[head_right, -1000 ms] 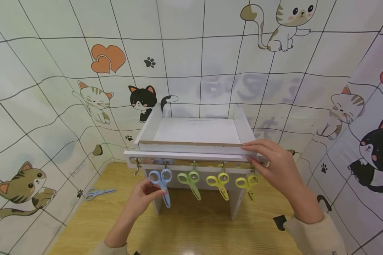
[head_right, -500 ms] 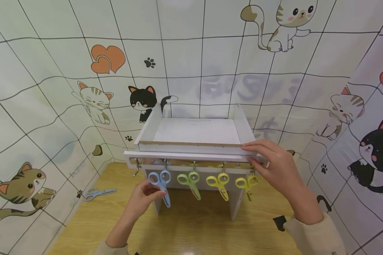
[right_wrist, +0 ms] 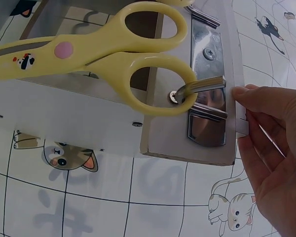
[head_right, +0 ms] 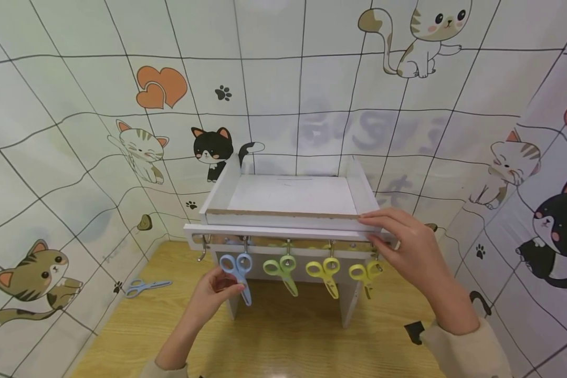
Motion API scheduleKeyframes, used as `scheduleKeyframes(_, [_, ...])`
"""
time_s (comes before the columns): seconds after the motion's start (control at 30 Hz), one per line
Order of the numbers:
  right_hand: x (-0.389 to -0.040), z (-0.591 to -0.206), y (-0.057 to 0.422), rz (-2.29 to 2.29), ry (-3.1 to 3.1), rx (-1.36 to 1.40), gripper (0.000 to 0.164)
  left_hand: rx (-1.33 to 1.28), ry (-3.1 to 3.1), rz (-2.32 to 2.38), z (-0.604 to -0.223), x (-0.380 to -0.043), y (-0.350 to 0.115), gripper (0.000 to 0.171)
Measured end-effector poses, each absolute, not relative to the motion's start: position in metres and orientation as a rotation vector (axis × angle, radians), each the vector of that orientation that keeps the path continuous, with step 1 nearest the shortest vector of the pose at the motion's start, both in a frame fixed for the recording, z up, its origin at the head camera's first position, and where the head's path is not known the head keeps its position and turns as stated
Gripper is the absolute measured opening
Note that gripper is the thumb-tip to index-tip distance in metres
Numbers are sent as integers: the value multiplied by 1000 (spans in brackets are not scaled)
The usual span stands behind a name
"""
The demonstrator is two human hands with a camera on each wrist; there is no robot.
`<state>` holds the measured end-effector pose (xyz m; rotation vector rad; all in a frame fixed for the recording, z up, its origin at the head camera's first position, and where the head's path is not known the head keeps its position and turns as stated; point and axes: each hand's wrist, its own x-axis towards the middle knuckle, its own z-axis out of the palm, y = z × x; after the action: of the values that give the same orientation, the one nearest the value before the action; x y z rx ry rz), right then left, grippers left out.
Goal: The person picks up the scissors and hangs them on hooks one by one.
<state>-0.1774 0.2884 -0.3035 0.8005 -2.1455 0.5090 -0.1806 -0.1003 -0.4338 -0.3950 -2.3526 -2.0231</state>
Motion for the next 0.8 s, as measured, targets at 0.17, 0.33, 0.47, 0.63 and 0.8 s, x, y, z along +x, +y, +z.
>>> scheduleKeyframes(0.17, [-177,-305,289,512,-2145,794,64,-422,-2364,-2018,-437,-181,-103,25])
scheduleKeyframes(0.33, [-177,-305,289,520,-2141,791,64,-518,-2341,-2024,-442,-180,-107,21])
scheduleKeyframes(0.47, [-177,-306,288,518,-2136,792,64,-488,-2341,-2043,-445,-179,-110,20])
scheduleKeyframes(0.63, [-177,-306,289,520,-2136,797,64,-442,-2341,-2063,-446,-179,-115,20])
scheduleKeyframes(0.8, [-178,-305,289,518,-2132,804,63,-372,-2345,-2051,-450,-179,-124,19])
